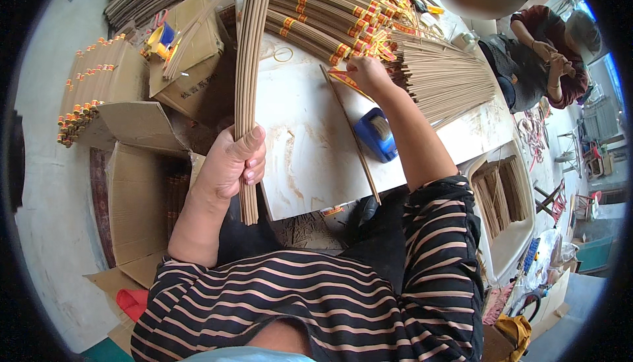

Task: The person gathers thin wooden sticks into bundles, aligns them, and secures them with a yellow and red paper band. The person repeats this process for multiple bundles, placing finished bundles on the table.

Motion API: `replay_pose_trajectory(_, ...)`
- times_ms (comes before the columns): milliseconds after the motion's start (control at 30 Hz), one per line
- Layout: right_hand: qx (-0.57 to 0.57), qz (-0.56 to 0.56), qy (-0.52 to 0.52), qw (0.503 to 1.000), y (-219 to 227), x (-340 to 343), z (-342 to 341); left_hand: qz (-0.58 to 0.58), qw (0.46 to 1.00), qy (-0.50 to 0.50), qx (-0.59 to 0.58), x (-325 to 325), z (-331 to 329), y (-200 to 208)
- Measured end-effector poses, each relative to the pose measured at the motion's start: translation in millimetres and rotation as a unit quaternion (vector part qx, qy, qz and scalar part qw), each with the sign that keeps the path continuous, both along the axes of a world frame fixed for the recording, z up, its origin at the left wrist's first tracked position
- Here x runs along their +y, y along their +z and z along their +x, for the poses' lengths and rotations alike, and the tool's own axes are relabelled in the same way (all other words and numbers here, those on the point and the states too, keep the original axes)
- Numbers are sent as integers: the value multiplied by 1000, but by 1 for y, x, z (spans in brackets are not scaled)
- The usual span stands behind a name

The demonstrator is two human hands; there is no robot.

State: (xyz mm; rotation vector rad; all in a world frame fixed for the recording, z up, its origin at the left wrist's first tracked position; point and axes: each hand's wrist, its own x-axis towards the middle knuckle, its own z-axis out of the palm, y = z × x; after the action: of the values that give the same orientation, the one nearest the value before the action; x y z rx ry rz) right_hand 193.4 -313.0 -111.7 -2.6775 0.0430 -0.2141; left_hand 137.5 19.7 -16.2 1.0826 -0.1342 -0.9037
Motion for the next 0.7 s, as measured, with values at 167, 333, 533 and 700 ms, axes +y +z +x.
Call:
replay_pose_trajectory(167, -10, 5, -34, 999, 31, 12, -2, 42, 999, -15, -12, 14, -2, 8)
replay_pose_trajectory(333, -16, 390, 4, 921, 112, 73, -61, 92, 994, -42, -44, 19, -9, 17)
replay_pose_trajectory(533, 64, 534, -19, 843, 142, 165, -140, 119, 990, -55, -43, 22, -30, 20)
replay_pose_trajectory(700, 59, 558, -16, 828, 125, 185, -165, 137, 985, -90, -45, 15, -49, 18)
